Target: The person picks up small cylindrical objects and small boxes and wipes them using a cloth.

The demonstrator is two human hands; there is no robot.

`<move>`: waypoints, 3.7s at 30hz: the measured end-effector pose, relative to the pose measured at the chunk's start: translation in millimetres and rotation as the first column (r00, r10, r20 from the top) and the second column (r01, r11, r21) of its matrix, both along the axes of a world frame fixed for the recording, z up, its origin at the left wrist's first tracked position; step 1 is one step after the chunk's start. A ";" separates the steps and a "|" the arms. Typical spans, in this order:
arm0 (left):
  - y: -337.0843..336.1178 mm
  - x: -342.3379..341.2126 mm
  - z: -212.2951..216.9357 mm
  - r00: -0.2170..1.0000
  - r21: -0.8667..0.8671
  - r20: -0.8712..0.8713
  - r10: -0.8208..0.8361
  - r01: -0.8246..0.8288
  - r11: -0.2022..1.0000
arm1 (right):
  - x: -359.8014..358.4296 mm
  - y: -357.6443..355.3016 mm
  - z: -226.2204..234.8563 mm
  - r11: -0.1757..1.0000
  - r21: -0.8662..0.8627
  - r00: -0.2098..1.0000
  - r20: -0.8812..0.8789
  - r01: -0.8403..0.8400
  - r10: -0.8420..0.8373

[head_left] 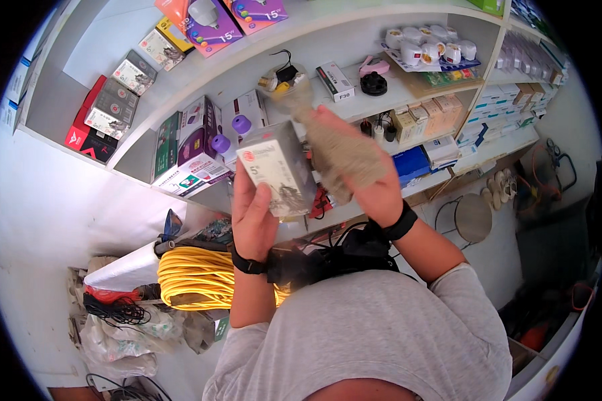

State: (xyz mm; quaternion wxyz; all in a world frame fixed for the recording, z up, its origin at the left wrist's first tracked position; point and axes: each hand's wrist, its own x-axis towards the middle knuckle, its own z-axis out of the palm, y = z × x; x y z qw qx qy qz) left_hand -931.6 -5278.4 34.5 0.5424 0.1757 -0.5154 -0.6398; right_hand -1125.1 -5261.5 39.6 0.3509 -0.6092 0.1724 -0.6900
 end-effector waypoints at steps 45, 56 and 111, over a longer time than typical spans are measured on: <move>-1.5 7.8 11.4 0.941 0.211 -0.335 -0.040 0.116 0.971 | 20.2 11.5 14.7 0.767 -0.627 0.735 -0.454 0.139 -0.504; -11.2 25.0 -1.1 0.937 -0.458 0.151 0.315 -0.216 0.863 | -4.8 -2.5 -8.7 0.911 -0.346 0.657 -0.636 0.225 -0.405; -232.4 95.5 146.4 0.123 -0.743 0.444 0.888 -0.503 0.441 | -53.5 27.2 -57.2 0.889 -0.038 0.682 -0.627 0.455 -0.376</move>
